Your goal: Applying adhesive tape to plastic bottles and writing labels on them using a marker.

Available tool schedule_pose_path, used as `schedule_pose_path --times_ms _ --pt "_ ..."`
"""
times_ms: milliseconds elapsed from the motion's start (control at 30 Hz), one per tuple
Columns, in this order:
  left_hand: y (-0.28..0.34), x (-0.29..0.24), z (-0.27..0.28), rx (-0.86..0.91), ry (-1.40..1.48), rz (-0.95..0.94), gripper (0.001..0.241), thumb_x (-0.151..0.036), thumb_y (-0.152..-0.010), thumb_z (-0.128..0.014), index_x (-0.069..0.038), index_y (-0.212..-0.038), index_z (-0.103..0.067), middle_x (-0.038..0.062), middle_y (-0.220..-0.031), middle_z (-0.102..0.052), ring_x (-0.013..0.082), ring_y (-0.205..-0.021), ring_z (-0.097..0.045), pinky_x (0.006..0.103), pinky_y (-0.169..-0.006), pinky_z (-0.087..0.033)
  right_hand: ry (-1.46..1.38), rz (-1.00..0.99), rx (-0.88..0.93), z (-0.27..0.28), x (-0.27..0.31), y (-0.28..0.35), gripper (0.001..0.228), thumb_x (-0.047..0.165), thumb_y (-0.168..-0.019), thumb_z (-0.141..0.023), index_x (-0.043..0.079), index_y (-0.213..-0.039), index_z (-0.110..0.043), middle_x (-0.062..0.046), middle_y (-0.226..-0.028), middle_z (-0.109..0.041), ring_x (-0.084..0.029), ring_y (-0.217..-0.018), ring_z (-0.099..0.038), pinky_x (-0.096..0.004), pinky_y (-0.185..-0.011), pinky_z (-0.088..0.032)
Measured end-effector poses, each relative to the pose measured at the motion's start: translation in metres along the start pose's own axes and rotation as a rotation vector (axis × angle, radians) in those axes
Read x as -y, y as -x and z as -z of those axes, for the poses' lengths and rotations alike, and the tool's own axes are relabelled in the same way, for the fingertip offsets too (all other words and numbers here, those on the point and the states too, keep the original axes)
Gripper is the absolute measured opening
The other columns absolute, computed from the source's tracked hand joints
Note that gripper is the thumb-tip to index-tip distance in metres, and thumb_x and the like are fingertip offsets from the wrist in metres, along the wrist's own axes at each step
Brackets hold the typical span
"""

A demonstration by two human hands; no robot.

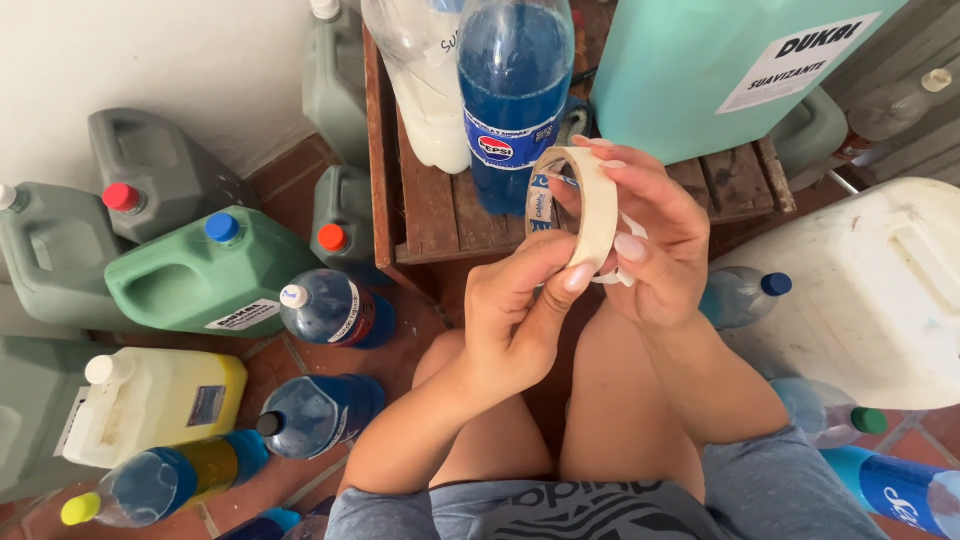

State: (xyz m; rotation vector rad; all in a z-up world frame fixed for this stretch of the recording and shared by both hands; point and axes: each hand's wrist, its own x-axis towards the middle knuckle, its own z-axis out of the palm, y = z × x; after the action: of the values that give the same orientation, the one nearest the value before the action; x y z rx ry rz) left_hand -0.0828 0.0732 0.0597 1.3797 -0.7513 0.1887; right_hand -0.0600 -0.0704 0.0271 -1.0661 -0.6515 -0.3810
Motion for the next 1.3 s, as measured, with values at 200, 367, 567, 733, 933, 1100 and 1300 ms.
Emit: schedule_pose_path --times_ms 200,367,567,733,933,1100,1300 --pt "-0.0002 0.0014 0.0017 -0.005 -0.005 0.003 0.022 -0.019 -0.1 -0.044 -0.003 -0.104 -0.059 0.008 -0.095 -0.064 0.0184 -0.087 -0.062 0.0254 -0.079 -0.051 0.012 -0.008 -0.004 -0.0009 -0.0004 -0.0012 0.034 0.009 -0.093 -0.055 0.001 -0.126 -0.051 -0.016 -0.135 -0.044 -0.035 -0.139 -0.038 -0.053 -0.115 -0.046" --pt "0.0004 0.0028 0.0037 -0.005 -0.005 0.002 0.022 -0.019 -0.1 -0.044 -0.004 -0.106 -0.06 0.007 -0.095 -0.064 0.0183 -0.087 -0.061 0.0253 -0.08 -0.051 -0.011 -0.017 -0.001 -0.0024 -0.003 -0.0013 0.034 0.007 -0.093 -0.054 0.001 -0.126 -0.051 -0.016 -0.136 -0.044 -0.035 -0.139 -0.038 -0.053 -0.115 -0.045" --pt "0.0008 0.0014 0.006 -0.002 -0.003 -0.003 0.023 -0.018 -0.1 -0.043 -0.002 -0.104 -0.059 0.007 -0.094 -0.064 0.0187 -0.086 -0.061 0.0257 -0.079 -0.05 -0.004 -0.017 0.0 -0.004 -0.0045 -0.0004 0.033 0.007 -0.093 -0.053 0.001 -0.126 -0.051 -0.017 -0.136 -0.044 -0.035 -0.139 -0.038 -0.053 -0.115 -0.045" --pt "0.0026 0.0014 0.0061 -0.005 -0.012 0.007 0.025 -0.02 -0.1 -0.042 -0.003 -0.103 -0.059 0.007 -0.094 -0.064 0.0186 -0.087 -0.061 0.0256 -0.079 -0.05 -0.026 -0.017 0.003 -0.0034 -0.006 0.0016 0.033 0.007 -0.094 -0.054 0.001 -0.126 -0.051 -0.016 -0.136 -0.044 -0.034 -0.139 -0.037 -0.054 -0.115 -0.044" --pt "0.0028 -0.0006 0.0047 -0.008 -0.037 -0.009 0.023 -0.018 -0.1 -0.043 -0.003 -0.102 -0.059 0.007 -0.093 -0.064 0.0188 -0.086 -0.061 0.0256 -0.078 -0.05 -0.047 -0.026 0.002 -0.0054 -0.0029 0.0022 0.033 0.006 -0.094 -0.053 0.001 -0.126 -0.051 -0.015 -0.136 -0.044 -0.034 -0.139 -0.037 -0.054 -0.116 -0.043" --pt "0.0043 0.0038 0.0019 -0.016 -0.093 -0.019 0.024 -0.019 -0.1 -0.043 -0.003 -0.103 -0.06 0.006 -0.093 -0.064 0.02 -0.089 -0.062 0.0263 -0.079 -0.051 -0.04 -0.033 0.009 -0.0061 -0.0008 0.0008 0.033 0.01 -0.095 -0.056 0.004 -0.126 -0.051 -0.015 -0.135 -0.043 -0.034 -0.139 -0.037 -0.054 -0.116 -0.043" --pt "0.002 0.0017 -0.0006 0.002 -0.07 -0.019 0.023 -0.018 -0.1 -0.043 -0.003 -0.104 -0.06 0.005 -0.096 -0.065 0.0199 -0.093 -0.062 0.0271 -0.084 -0.052 -0.069 -0.035 0.017 -0.0006 -0.0002 0.0032 0.034 0.004 -0.094 -0.05 0.002 -0.128 -0.05 -0.016 -0.138 -0.042 -0.036 -0.142 -0.034 -0.055 -0.116 -0.043"
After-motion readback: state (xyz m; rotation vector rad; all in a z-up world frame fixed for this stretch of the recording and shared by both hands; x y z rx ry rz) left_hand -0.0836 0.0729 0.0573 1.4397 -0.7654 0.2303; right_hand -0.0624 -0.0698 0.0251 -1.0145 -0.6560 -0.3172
